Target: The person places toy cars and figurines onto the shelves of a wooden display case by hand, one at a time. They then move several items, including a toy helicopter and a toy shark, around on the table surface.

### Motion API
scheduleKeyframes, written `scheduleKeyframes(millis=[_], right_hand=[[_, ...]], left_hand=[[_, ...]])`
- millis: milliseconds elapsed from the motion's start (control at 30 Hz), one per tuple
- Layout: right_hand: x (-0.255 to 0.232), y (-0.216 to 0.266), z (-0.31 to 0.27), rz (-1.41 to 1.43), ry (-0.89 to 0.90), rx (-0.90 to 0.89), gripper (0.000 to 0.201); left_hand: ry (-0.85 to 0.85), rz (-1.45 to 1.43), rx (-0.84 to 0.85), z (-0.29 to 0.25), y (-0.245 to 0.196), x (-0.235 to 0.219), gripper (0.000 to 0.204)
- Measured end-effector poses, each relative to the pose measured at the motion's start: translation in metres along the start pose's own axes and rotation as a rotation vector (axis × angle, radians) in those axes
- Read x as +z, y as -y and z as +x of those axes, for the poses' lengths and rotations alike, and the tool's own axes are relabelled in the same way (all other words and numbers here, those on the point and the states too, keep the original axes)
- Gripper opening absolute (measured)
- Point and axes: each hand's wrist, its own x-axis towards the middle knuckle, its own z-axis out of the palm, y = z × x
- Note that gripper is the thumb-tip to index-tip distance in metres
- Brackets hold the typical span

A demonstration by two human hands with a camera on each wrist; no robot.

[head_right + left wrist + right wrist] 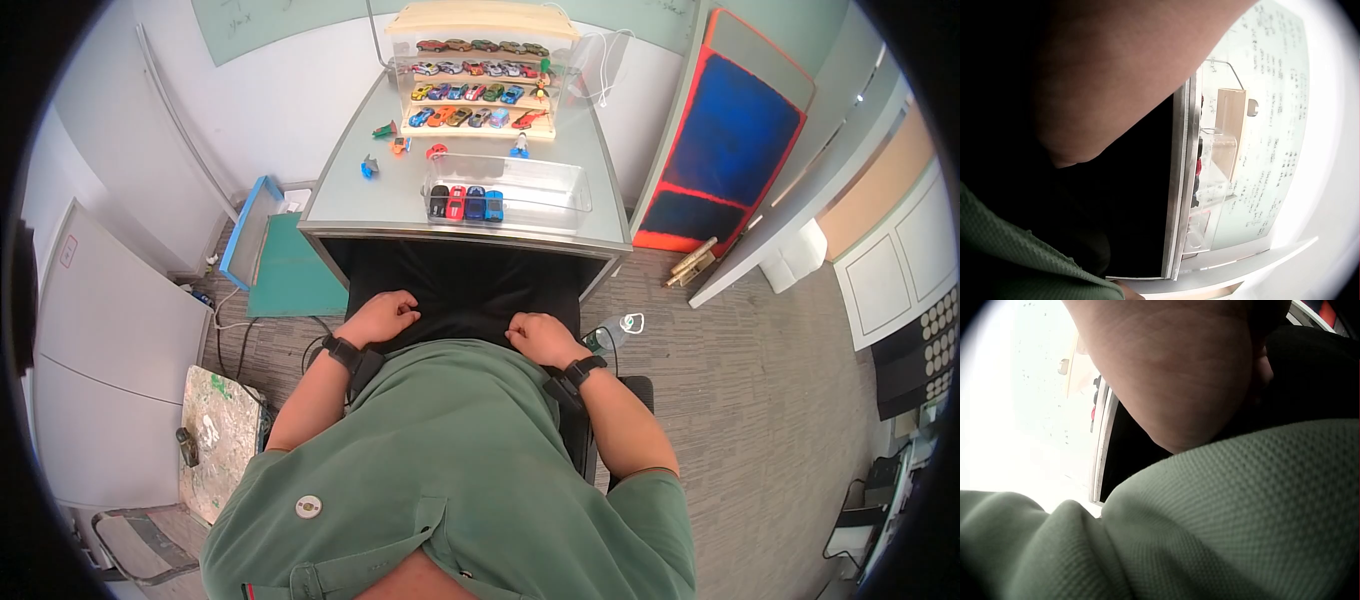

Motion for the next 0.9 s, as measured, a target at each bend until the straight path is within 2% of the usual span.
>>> scheduleKeyframes(millis=[900], right_hand=[[-0.0006, 0.0, -0.0001, -0.003, -0.001, -0.019, 0.023]], left_hand=[[0.002, -0.003, -0.007, 0.0004, 0.0013, 0.0007, 0.034]])
